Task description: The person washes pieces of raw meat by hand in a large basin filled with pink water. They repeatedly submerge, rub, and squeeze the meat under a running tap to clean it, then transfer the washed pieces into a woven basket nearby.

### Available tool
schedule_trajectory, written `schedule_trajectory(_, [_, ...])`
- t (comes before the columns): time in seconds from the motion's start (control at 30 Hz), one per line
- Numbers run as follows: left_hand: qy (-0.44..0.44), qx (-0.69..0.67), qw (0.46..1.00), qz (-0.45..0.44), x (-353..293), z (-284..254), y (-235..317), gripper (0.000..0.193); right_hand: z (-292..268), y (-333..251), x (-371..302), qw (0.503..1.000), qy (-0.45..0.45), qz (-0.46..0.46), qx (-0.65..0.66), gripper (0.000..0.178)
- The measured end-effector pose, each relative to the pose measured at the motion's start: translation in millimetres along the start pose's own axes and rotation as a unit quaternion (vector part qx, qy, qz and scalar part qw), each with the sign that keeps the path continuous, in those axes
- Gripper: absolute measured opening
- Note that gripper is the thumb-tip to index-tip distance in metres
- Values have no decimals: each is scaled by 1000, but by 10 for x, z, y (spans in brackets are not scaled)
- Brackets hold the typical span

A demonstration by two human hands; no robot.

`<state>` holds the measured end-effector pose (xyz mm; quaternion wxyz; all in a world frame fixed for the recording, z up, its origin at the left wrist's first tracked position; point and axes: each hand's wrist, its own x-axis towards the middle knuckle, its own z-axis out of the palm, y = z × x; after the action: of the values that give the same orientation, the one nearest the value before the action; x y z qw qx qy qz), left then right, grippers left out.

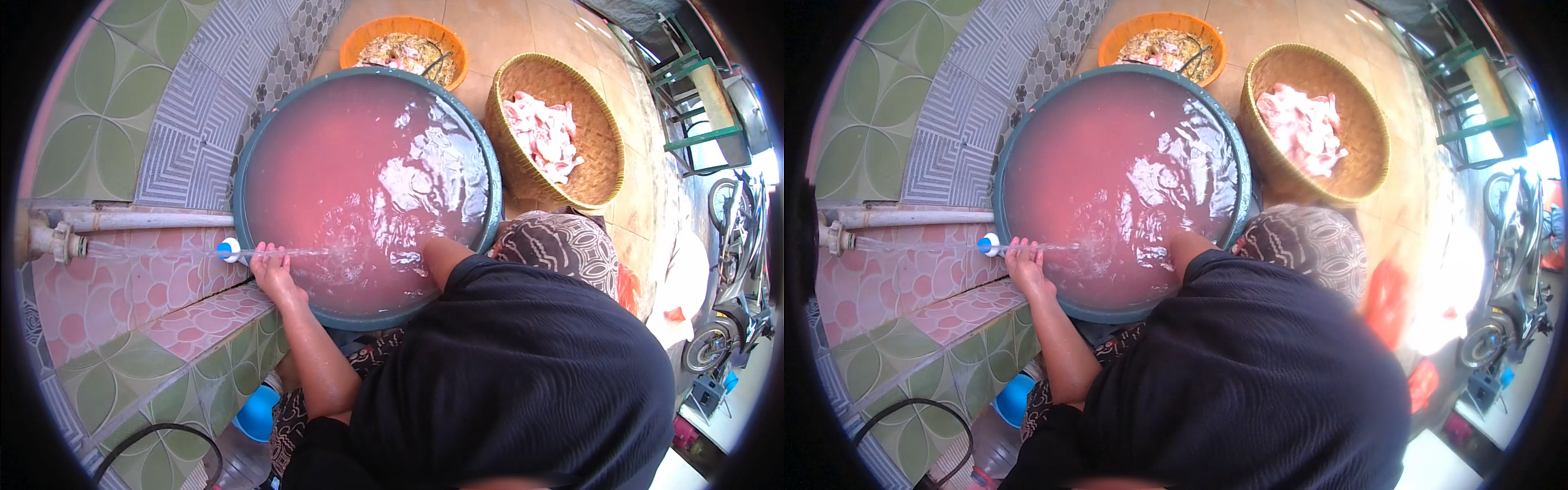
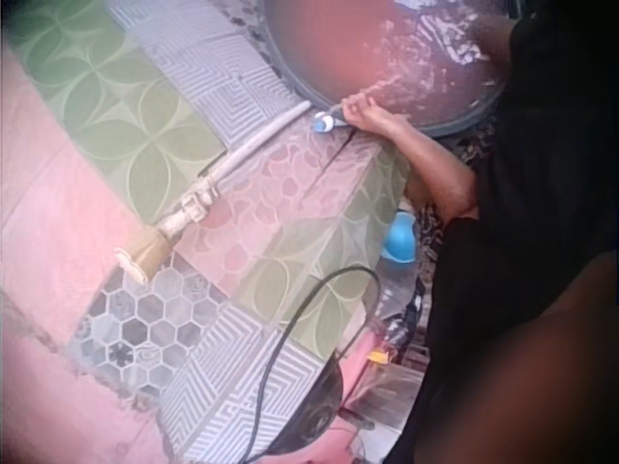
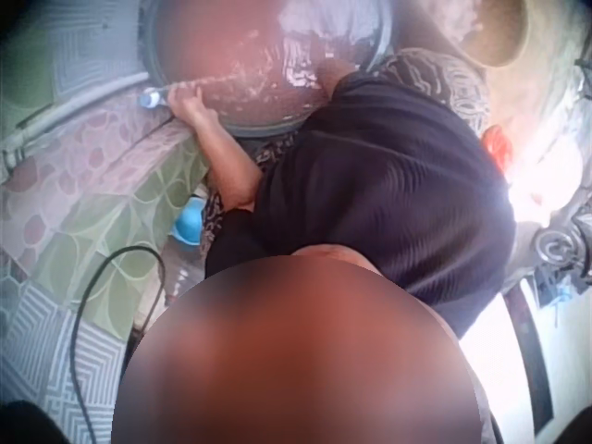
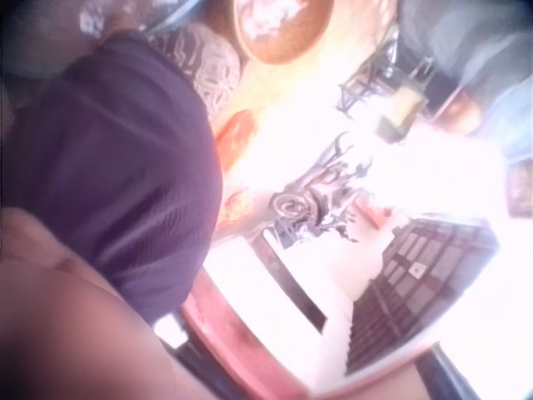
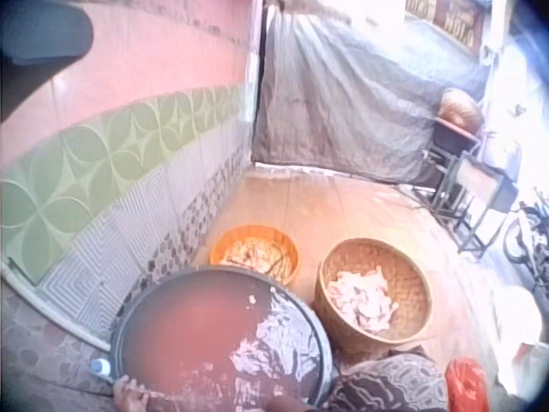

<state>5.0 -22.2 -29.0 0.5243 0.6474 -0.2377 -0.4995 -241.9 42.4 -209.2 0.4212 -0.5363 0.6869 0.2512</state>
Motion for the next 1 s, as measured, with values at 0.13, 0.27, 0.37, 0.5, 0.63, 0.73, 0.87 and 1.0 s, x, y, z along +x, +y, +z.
schedule_trajectory(0.13, [-8,-11,1000,-7,48,-66,-97,41,117,-155,-3,1000,-17,-11,-17,42])
schedule_trajectory(0.27, [8,-36,999,11,82,-52,-96,40,174,-394,15,998,-26,-32,-37,41])
schedule_trajectory(0.37, [11,-46,999,18,127,-93,-112,37,226,-496,1,997,-31,-40,-60,40])
schedule_trajectory(0.5, [13,-62,998,3,51,-47,-55,33,237,-409,6,993,-42,-37,-100,39])
schedule_trajectory(0.63, [-13,-29,999,9,68,-137,-106,30,224,-407,-10,987,-60,-51,-140,38])
schedule_trajectory(0.73, [-22,-11,1000,-6,118,-103,-117,30,103,-435,25,983,-70,-62,-157,37])
schedule_trajectory(0.87, [-6,22,999,-39,141,-184,-190,27,-156,-783,-78,975,-89,-162,-120,36])
schedule_trajectory(1.0, [-55,51,992,-102,155,-259,-311,26,-638,-1156,-577,865,-242,-254,359,35])
